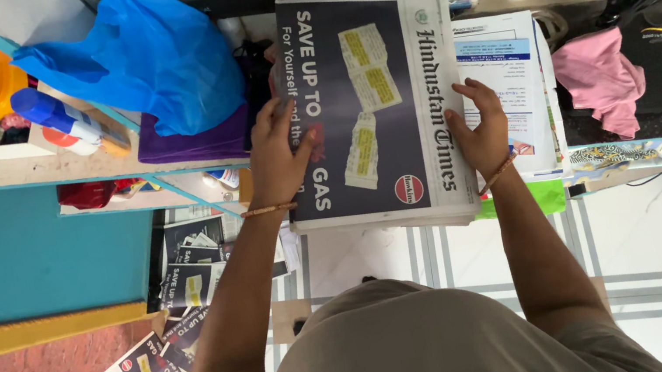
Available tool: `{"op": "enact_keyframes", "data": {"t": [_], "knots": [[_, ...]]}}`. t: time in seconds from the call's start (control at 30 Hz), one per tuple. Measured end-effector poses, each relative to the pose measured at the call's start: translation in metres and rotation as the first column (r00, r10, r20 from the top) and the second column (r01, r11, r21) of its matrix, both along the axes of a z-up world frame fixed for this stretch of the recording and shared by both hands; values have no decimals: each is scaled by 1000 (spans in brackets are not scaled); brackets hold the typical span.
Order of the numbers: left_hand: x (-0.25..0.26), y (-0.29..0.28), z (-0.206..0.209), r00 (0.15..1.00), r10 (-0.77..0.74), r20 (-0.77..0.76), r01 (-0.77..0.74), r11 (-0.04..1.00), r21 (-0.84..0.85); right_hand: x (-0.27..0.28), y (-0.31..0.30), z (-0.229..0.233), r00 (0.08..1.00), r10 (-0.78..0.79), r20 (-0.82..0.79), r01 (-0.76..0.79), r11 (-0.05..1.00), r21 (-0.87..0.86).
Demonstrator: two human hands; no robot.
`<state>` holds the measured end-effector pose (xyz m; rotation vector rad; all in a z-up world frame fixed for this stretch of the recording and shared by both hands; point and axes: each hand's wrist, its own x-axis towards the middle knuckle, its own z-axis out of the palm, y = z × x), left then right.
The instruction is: The person repeatedly picks up newspapers from a pile on the floor, unfolds them, and folds them into smaller sections. The folded newspapers are then placed on a nearby shelf.
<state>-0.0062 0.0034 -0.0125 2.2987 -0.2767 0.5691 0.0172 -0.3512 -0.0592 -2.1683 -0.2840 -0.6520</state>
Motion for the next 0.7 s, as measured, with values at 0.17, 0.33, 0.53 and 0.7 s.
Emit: {"op": "enact_keyframes", "data": {"t": [0.17, 0.33, 0.53, 0.7], "knots": [[-4, 1, -7, 993, -27, -116, 21, 999, -49, -1, 0, -6, 975, 84, -207, -45, 981, 188], [-5, 2, -4, 988, -53, -148, 40, 995, -88, -11, 9, -3, 975, 60, -215, -27, 988, 153], [-5, 6, -17, 999, -50, -12, 50, 998, 50, -16, 16, -19, 984, 104, -146, -78, 982, 172], [-2, 14, -28, 996, -59, -61, 58, 998, -31, -11, 16, -35, 987, 97, -127, -81, 989, 126]]}}
